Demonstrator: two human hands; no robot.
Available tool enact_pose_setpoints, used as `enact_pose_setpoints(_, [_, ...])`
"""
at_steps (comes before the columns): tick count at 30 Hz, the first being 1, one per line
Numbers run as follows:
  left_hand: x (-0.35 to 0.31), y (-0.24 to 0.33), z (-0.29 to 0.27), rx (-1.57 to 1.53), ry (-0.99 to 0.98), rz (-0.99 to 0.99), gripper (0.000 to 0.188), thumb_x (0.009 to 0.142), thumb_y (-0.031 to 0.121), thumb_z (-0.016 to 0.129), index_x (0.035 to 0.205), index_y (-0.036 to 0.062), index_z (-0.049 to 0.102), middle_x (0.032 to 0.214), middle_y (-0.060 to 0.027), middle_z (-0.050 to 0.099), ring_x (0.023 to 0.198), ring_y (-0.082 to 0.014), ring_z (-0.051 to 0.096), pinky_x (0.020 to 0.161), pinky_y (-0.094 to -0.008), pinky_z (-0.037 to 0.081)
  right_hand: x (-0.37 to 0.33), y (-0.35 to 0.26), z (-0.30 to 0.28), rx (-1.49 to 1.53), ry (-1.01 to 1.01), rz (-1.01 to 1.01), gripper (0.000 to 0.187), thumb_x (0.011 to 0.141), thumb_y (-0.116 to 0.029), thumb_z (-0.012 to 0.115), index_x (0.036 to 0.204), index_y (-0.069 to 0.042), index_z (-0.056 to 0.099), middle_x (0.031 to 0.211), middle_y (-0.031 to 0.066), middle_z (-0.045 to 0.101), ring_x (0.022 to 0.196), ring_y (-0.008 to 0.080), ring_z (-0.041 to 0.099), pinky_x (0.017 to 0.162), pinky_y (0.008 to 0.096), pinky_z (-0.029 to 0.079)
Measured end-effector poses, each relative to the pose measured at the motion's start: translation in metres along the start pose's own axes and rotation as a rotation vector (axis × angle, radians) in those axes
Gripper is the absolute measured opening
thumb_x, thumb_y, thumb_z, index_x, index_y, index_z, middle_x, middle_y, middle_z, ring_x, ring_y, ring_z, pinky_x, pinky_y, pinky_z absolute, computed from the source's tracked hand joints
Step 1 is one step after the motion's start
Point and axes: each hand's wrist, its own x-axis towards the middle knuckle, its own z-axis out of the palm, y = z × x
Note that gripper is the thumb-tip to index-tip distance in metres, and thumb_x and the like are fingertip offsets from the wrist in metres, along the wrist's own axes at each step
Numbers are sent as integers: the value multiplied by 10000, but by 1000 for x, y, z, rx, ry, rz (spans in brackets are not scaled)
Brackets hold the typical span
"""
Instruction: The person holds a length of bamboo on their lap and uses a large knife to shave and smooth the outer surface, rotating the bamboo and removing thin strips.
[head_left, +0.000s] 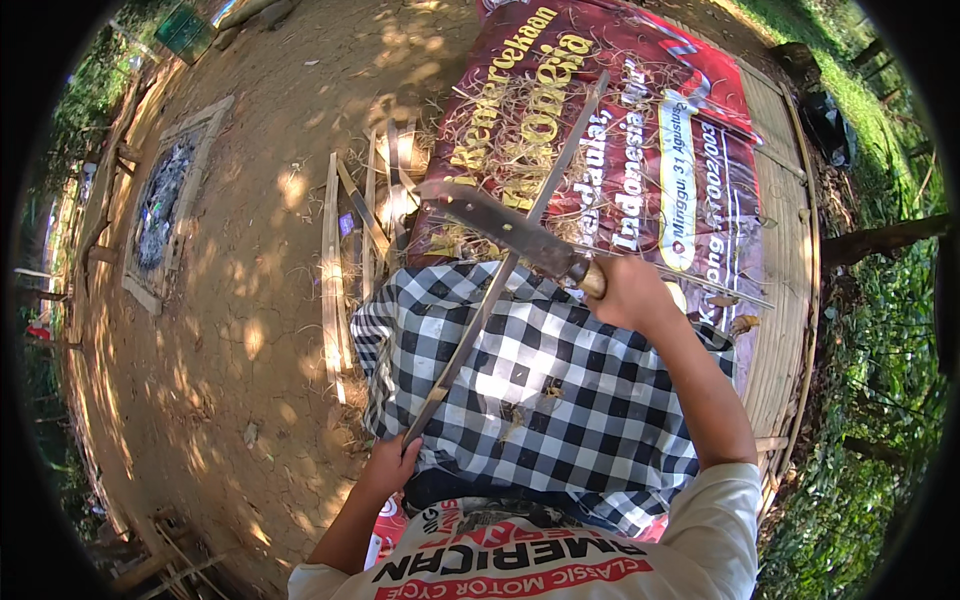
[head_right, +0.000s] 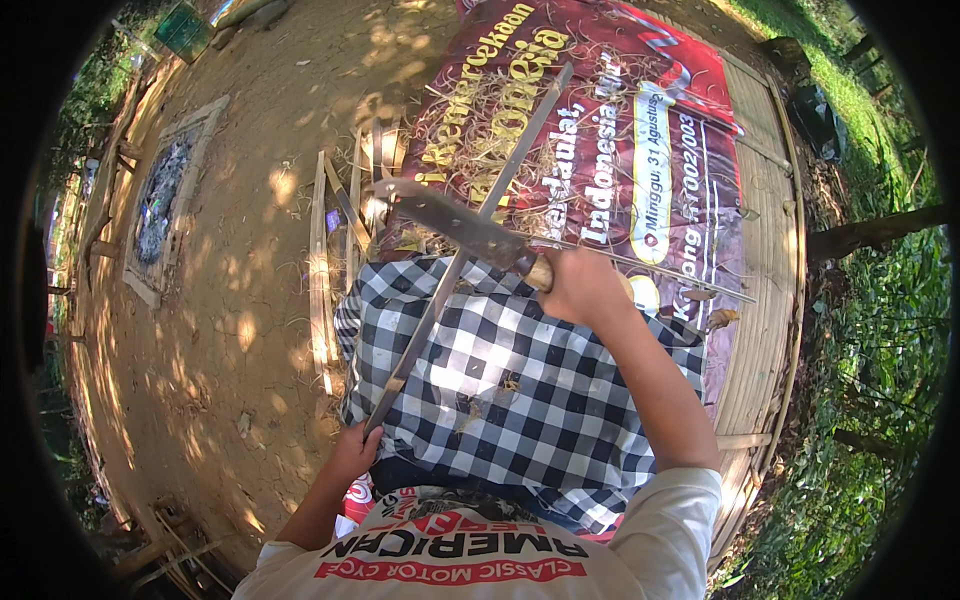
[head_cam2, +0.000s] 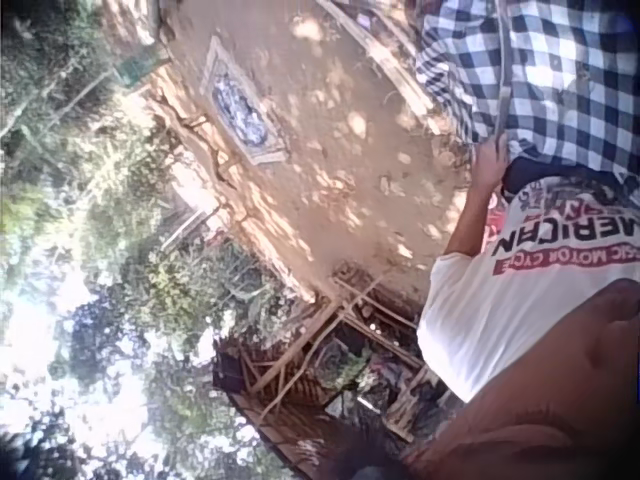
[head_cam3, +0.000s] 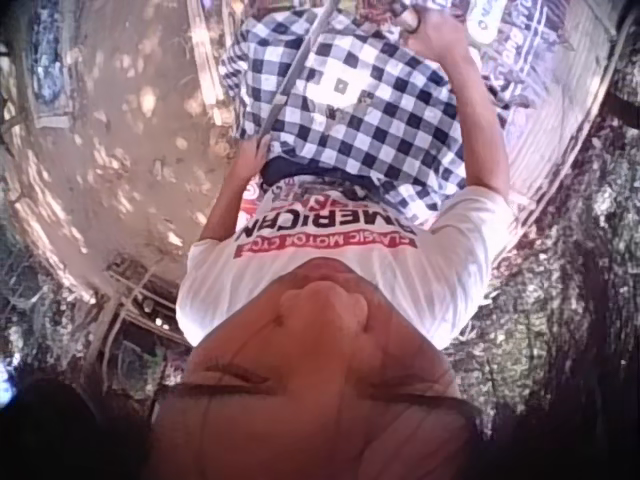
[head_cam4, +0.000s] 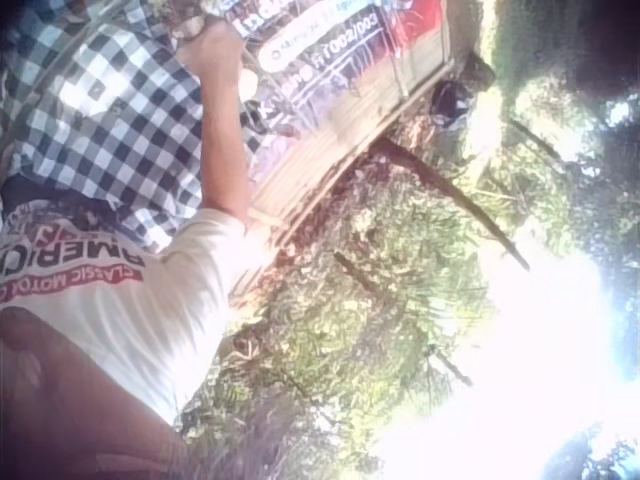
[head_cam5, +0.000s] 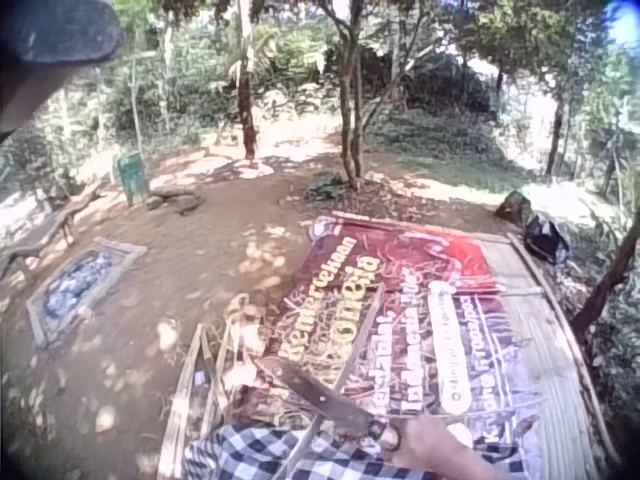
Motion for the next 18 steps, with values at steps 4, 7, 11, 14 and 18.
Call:
enact_pose_setpoints(4, [-2,-19,-9,12,-35,-62,248,922,233,569,874,-8,607,614,-204,584,578,-399,606,523,-448,456,4,-22,15,-185,-212,-150,296,601,-171,624,856,-24,650,718,191,658,684,356,658,658,451,532])
enact_pose_setpoints(7, [-1,-35,-7,43,-41,-6,243,920,225,568,876,-10,610,594,-208,571,565,-401,596,518,-441,454,11,-1,11,-153,-152,-144,291,616,-177,626,870,-37,649,726,183,664,697,348,661,665,446,531])
enact_pose_setpoints(11, [8,-28,-12,13,-96,-8,254,919,220,564,855,-22,601,573,-202,556,531,-381,587,505,-421,445,35,66,-22,-177,27,245,252,709,-229,642,899,-65,659,793,187,671,761,363,660,726,456,524])
enact_pose_setpoints(14, [14,-19,-18,14,-128,-34,265,919,228,565,862,-28,601,578,-200,555,522,-357,588,506,-404,446,39,115,-48,-170,45,402,281,713,-234,645,934,-60,638,846,217,667,821,387,649,761,468,517])
enact_pose_setpoints(18, [12,-21,-16,-1,-140,-50,277,922,240,568,903,-34,603,593,-194,568,537,-341,600,515,-397,455,39,85,-40,-121,-57,313,271,682,-200,631,899,-37,634,837,223,663,833,381,647,781,470,510])
